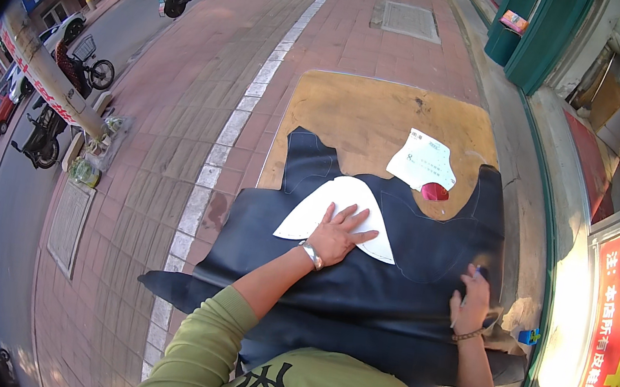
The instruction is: The person places white paper patterns onto a black leather sheet on a wooden table and traces their outlines with a white marking tool. The person repositions the patterns multiple times to mark different sections of the leather.
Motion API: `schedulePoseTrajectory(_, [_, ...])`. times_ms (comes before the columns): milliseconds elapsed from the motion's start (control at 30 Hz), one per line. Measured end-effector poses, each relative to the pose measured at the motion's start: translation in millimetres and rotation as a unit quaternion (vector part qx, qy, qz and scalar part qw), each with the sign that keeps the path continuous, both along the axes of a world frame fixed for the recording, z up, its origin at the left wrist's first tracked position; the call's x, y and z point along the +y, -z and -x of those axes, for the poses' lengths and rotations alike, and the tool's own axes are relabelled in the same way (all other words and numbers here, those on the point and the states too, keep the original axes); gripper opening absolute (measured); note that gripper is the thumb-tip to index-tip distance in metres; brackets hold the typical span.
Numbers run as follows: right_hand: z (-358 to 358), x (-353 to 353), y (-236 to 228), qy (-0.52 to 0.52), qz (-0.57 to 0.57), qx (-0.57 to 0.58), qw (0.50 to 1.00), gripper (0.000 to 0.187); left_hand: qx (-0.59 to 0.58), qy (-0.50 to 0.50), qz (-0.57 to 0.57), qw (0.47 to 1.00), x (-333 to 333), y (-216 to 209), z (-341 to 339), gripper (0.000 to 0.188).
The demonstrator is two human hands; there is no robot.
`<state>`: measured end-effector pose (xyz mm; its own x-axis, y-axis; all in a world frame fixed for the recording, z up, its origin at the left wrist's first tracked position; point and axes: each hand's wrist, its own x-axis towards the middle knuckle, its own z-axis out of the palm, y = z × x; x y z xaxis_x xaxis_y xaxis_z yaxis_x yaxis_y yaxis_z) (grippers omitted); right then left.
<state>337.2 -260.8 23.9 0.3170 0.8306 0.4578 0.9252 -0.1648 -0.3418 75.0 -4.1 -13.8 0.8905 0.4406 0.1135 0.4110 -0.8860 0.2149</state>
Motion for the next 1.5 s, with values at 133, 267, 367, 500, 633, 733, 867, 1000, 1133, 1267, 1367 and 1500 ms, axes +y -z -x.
schedulePoseTrajectory(133, [81.0,68.2,-1.6,-0.157,0.068,-0.022,0.985,0.053,0.007,-0.013,-0.006,1.0,-1.9,-0.7,0.2,0.062])
schedulePoseTrajectory(267, [108.8,117.7,6.9,-0.146,0.069,-0.07,0.984,0.038,0.014,-0.032,-0.001,0.999,-3.9,-4.6,1.1,0.063])
schedulePoseTrajectory(367, [108.3,132.0,14.7,-0.141,0.087,-0.048,0.985,0.026,0.023,-0.041,-0.001,0.999,-0.9,-8.0,3.6,0.061])
schedulePoseTrajectory(500, [104.4,136.5,21.9,-0.151,0.058,-0.08,0.984,0.016,0.013,-0.04,0.102,0.994,14.7,-7.7,9.0,0.054])
schedulePoseTrajectory(633, [106.3,138.8,23.9,-0.131,0.011,-0.124,0.983,0.01,0.0,-0.121,0.112,0.986,39.3,-0.9,-0.1,0.057])
schedulePoseTrajectory(733, [107.7,138.2,24.2,-0.12,0.01,-0.132,0.984,0.012,0.008,-0.174,0.059,0.983,40.8,5.0,-10.4,0.056])
schedulePoseTrajectory(867, [107.1,138.8,26.1,-0.112,0.011,-0.129,0.985,0.015,0.008,-0.211,0.028,0.977,34.2,7.0,-22.1,0.055])
schedulePoseTrajectory(1000, [106.3,141.8,29.1,-0.114,-0.003,-0.12,0.986,0.015,0.014,-0.233,0.028,0.972,31.9,6.6,-27.0,0.055])
schedulePoseTrajectory(1133, [104.7,143.9,30.3,-0.12,-0.006,-0.101,0.988,0.015,0.017,-0.238,0.023,0.971,32.0,7.3,-27.6,0.055])
schedulePoseTrajectory(1267, [103.0,144.6,31.0,-0.134,-0.004,-0.083,0.988,0.015,0.013,-0.237,0.022,0.971,32.8,7.6,-28.3,0.055])
schedulePoseTrajectory(1367, [102.8,144.9,32.5,-0.141,0.003,-0.076,0.987,0.015,0.011,-0.235,0.017,0.972,33.1,8.1,-28.2,0.055])
schedulePoseTrajectory(1500, [101.4,146.8,35.0,-0.158,-0.022,-0.06,0.985,0.016,-0.014,-0.233,0.006,0.972,34.3,9.8,-28.6,0.054])
